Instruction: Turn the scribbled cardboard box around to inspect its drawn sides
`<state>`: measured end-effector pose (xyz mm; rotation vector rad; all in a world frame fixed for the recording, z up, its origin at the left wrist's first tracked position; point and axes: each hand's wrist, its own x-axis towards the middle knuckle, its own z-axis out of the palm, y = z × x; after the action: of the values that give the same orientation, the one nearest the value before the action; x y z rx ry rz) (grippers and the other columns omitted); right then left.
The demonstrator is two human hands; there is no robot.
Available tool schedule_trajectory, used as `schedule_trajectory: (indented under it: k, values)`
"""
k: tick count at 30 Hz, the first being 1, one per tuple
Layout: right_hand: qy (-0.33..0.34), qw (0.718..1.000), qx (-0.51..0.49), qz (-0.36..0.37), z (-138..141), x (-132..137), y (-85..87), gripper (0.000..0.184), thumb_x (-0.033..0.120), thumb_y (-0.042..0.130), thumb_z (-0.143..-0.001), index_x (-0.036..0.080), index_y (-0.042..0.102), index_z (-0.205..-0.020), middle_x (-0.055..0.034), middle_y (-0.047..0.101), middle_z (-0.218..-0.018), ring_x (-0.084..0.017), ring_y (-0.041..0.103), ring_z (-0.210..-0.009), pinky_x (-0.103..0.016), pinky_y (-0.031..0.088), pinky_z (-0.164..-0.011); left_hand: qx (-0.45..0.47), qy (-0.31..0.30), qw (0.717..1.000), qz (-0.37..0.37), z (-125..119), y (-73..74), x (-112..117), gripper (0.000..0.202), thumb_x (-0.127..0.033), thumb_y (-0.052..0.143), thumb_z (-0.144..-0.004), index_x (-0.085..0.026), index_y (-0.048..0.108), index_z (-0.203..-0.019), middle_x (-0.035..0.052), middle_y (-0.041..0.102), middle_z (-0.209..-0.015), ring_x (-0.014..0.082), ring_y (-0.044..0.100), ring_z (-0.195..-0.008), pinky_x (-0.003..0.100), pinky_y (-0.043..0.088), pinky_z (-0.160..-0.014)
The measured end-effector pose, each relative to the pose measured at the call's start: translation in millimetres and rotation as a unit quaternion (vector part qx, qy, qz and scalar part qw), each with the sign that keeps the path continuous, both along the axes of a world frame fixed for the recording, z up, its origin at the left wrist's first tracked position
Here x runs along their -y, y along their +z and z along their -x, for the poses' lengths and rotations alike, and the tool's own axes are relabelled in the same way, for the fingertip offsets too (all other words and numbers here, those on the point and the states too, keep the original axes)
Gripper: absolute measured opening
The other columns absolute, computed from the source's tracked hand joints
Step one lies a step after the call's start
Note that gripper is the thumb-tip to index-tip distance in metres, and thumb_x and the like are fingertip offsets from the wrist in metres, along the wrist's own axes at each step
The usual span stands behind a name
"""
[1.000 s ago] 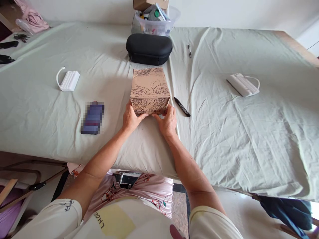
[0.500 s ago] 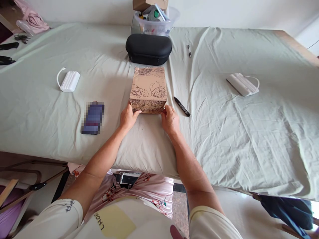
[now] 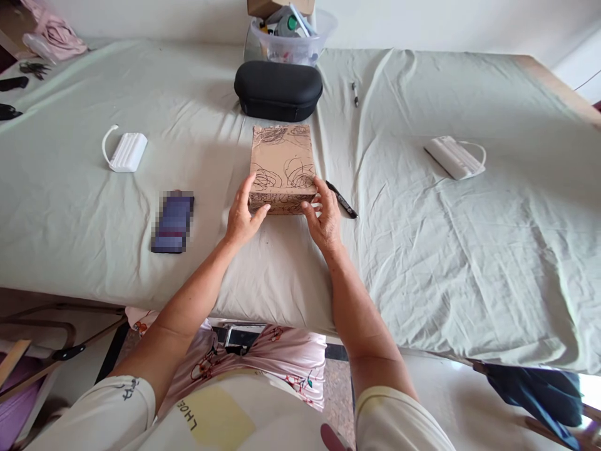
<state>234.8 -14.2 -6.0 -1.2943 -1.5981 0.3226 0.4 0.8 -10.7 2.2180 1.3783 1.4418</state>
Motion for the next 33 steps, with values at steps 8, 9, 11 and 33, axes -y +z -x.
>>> schedule_trajectory:
  k: [8,9,11,33]
  values:
    - [-0.026,0.998,-0.05,-0.016,8,1,-7.1,0.048,0.057,0.064,-0.096,0.029,0.062,-0.135,-0.0081,0.069,-0.12,-0.02,0.067,-0.092,-0.037,0.061,-0.079,0.012,0.021,0.999,-0.021,2,1.6,4,0.055,-0.052,0.045,-0.111,-0.026,0.041,-0.159,0.0142,0.062,-0.156,0.0251,0.059,-0.149,0.043,0.051,-0.124]
    - [-0.025,0.998,-0.054,-0.019,9,2,-7.0,0.046,0.056,0.065,-0.095,0.029,0.062,-0.133,-0.0077,0.069,-0.119,-0.02,0.067,-0.091,-0.037,0.061,-0.079,0.018,0.025,0.999,-0.023,1,1.3,5,0.055,-0.052,0.046,-0.11,-0.025,0.041,-0.158,0.0148,0.062,-0.156,0.0257,0.059,-0.148,0.044,0.051,-0.124]
    - [-0.026,0.998,-0.058,-0.021,11,3,-6.1,0.044,0.053,0.065,-0.096,0.029,0.062,-0.132,-0.0076,0.069,-0.117,-0.02,0.067,-0.091,-0.036,0.06,-0.078,0.025,0.034,0.999,-0.024,-2,0.3,6,0.056,-0.051,0.046,-0.11,-0.023,0.04,-0.158,0.016,0.062,-0.155,0.0265,0.059,-0.148,0.044,0.051,-0.124]
    - [-0.021,0.999,-0.042,-0.023,-2,0,-3.1,0.055,0.062,0.041,-0.106,0.03,0.053,-0.149,-0.0078,0.072,-0.117,-0.021,0.07,-0.094,-0.041,0.062,-0.084,0.081,0.01,0.996,0.019,-3,-13.3,-1,0.063,-0.064,0.041,-0.109,-0.026,0.038,-0.159,0.0148,0.054,-0.163,0.0277,0.049,-0.156,0.045,0.041,-0.132]
